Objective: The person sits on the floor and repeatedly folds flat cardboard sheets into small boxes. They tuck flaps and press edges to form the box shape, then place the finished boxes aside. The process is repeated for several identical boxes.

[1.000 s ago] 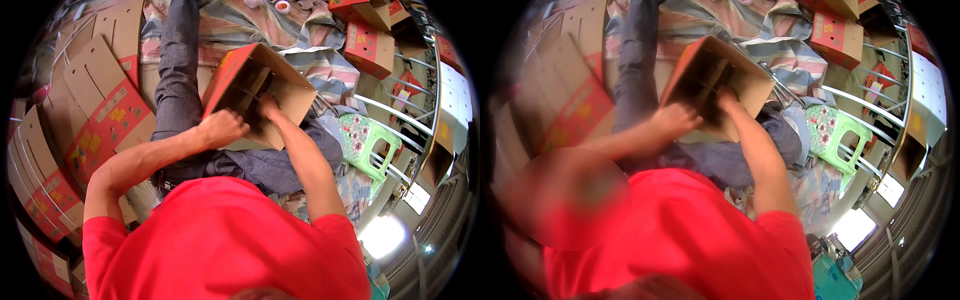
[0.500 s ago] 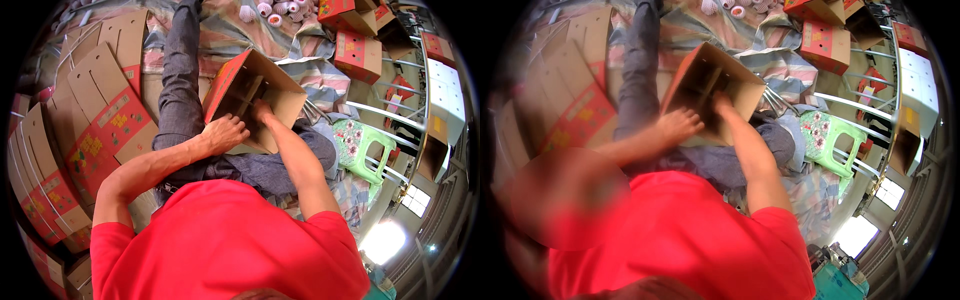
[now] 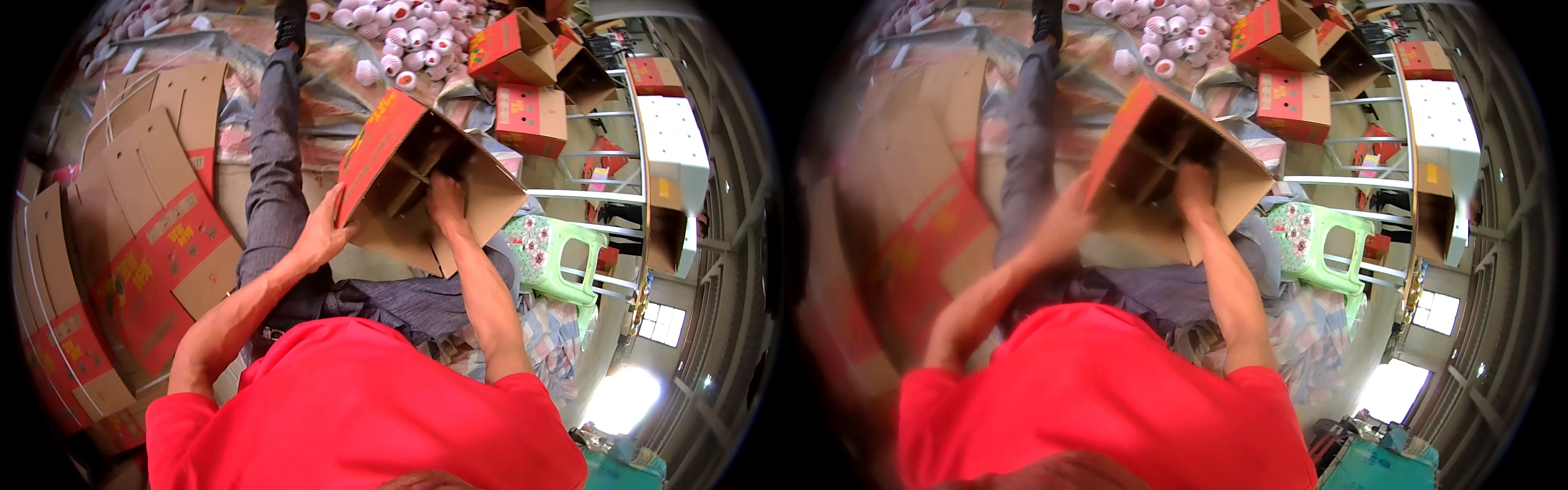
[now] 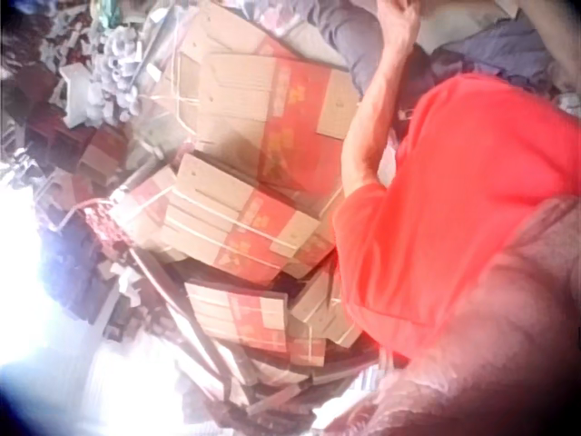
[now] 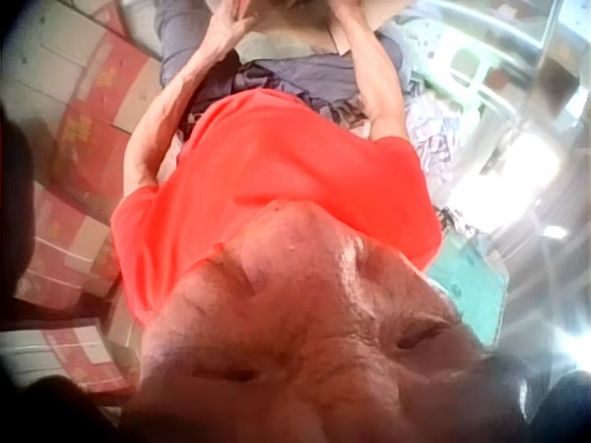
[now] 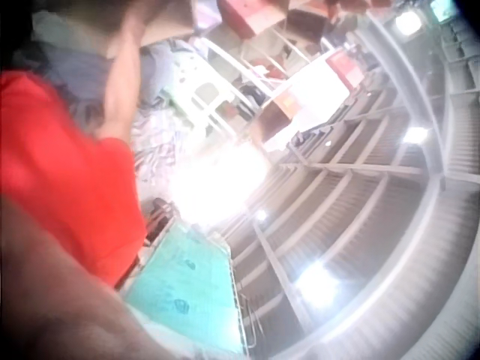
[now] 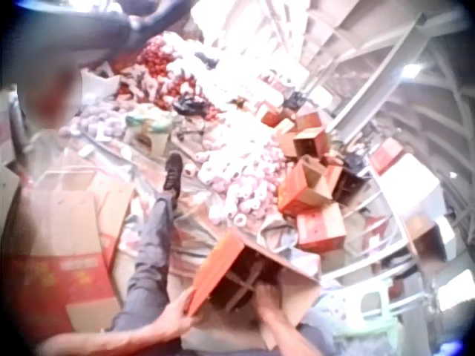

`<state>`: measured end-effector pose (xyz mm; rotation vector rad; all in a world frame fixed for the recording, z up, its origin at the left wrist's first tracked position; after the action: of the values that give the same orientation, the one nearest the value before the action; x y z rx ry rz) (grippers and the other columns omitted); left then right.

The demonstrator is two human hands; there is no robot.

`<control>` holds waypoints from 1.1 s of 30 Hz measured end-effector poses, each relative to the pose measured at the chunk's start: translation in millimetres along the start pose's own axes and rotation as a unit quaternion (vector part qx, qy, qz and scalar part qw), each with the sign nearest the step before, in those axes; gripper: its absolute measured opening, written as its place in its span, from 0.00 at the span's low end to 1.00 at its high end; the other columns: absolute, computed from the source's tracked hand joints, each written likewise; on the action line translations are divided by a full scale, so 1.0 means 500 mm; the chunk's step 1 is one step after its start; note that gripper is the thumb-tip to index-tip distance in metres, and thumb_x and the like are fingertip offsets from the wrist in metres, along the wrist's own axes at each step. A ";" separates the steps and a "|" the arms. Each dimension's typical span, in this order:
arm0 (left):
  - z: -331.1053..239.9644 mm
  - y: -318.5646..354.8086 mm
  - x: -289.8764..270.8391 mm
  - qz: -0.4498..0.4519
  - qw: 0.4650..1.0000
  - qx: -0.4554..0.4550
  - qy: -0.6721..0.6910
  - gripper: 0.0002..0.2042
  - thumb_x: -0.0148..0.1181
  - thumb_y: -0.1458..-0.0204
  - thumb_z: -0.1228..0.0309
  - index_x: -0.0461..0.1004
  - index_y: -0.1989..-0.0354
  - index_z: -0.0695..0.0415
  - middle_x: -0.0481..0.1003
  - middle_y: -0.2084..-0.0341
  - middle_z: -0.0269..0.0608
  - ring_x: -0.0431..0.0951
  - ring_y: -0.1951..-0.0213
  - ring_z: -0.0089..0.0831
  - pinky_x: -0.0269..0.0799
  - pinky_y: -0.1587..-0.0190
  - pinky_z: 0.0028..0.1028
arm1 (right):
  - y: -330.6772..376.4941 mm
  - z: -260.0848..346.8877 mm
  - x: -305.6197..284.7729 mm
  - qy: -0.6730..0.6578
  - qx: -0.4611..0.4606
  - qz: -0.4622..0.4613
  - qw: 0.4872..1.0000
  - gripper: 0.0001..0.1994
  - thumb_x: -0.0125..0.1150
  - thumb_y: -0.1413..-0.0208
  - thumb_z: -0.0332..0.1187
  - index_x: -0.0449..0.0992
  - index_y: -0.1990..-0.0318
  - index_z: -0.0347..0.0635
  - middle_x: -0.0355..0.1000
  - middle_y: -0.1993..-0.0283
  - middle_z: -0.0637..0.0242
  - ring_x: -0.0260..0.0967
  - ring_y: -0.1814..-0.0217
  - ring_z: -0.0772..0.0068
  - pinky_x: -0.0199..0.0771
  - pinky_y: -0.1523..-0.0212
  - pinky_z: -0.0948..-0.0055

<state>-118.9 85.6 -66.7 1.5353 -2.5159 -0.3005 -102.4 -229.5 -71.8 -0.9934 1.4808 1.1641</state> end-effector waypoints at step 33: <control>-0.558 -0.380 0.247 -0.077 0.873 0.482 -0.003 0.35 0.58 0.29 0.63 0.51 0.20 0.64 0.65 0.27 0.47 0.74 0.37 0.32 0.73 0.36 0.33 | 0.121 -0.261 -0.261 -0.437 0.189 -0.622 0.621 0.28 0.47 0.22 0.44 0.62 0.28 0.30 0.63 0.26 0.49 0.62 0.25 0.53 0.63 0.26 0.54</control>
<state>59.2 -131.2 157.6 1.9895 -2.6656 1.1079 -160.8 -340.2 77.1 -0.6755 0.0052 0.1192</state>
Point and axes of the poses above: each hand's wrist, its own y-axis away from the middle knuckle, its own x-axis out of the palm, z = x × y, the point moved 2 cm from there along -y, towards the middle knuckle
